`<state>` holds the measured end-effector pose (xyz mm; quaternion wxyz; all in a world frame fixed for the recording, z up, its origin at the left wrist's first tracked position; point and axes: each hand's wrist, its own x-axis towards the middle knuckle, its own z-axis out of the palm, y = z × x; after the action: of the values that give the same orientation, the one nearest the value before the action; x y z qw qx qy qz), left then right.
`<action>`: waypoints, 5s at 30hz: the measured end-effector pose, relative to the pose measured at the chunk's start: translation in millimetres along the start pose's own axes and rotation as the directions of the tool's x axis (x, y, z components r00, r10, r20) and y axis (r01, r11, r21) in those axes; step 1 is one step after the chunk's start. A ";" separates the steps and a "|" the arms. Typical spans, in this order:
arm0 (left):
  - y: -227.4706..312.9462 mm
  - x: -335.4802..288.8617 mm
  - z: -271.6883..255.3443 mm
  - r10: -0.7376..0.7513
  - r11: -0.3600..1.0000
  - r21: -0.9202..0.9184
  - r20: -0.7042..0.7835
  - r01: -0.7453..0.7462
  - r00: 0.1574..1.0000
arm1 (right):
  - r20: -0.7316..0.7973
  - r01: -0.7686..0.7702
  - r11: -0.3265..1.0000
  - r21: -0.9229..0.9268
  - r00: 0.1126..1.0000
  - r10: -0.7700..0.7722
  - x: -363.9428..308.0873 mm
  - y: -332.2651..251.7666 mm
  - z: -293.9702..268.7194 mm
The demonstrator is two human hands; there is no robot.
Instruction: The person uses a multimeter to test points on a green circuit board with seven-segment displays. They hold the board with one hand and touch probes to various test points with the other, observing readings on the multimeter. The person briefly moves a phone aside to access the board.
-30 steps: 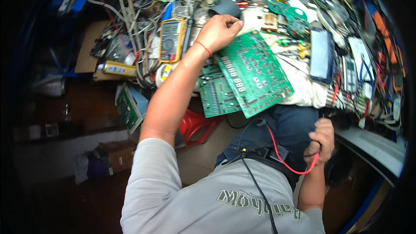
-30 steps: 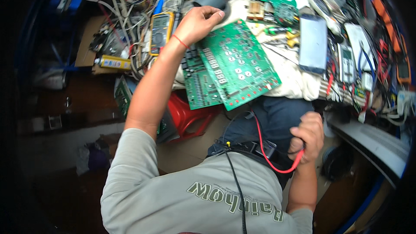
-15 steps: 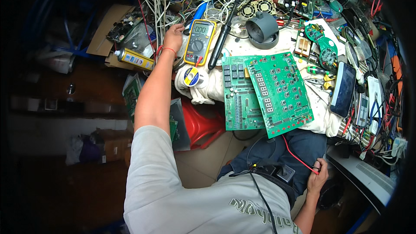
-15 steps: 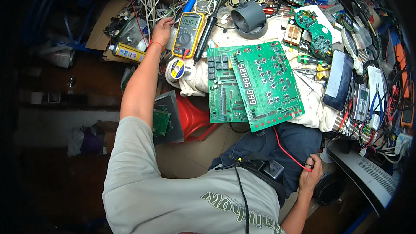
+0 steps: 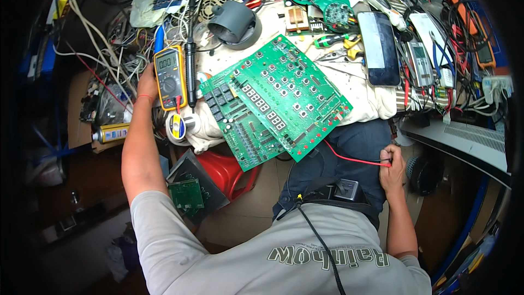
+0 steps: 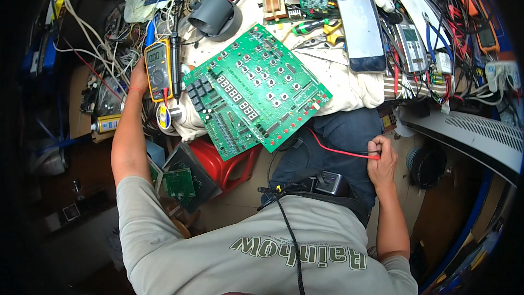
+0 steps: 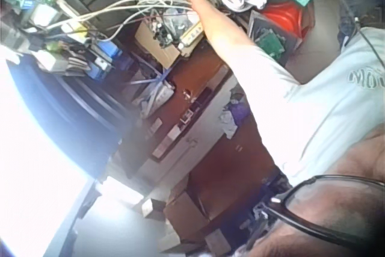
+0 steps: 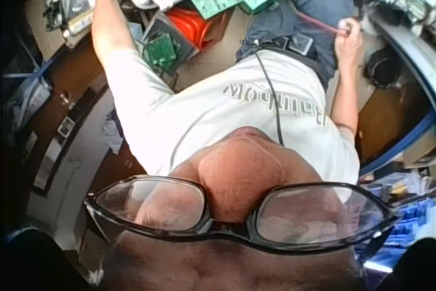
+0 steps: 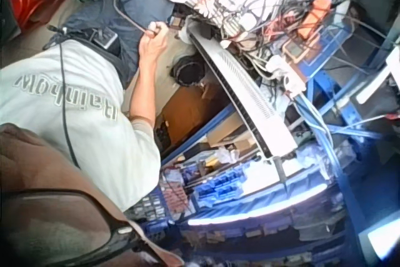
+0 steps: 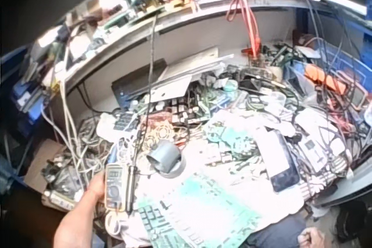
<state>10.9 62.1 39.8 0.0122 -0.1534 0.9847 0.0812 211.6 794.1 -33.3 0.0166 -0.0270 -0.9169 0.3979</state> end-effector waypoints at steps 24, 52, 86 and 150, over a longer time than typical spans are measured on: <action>-4.3 -2.1 1.9 0.152 0.988 0.014 -0.025 -0.152 0.988 | -0.077 0.028 0.998 0.061 0.997 -0.023 1.6 3.1 9.3; 0.3 0.8 1.6 0.066 0.996 -0.066 -0.010 -0.067 0.998 | -0.075 0.014 0.998 0.058 0.997 -0.010 1.7 5.1 10.0; -1.9 1.5 5.7 -0.033 0.998 -0.045 -0.010 0.032 0.999 | -0.093 0.027 0.997 0.073 0.995 -0.020 2.9 4.4 10.8; 334.7 -24.7 2.7 0.246 0.873 -0.484 0.545 0.061 0.802 | -0.104 0.079 0.986 0.150 0.993 -0.064 4.1 15.4 11.0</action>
<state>-67.4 384.5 90.6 0.2752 -0.0685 0.8864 0.3658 207.5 796.8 -52.0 0.0781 -0.0124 -0.8819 0.4647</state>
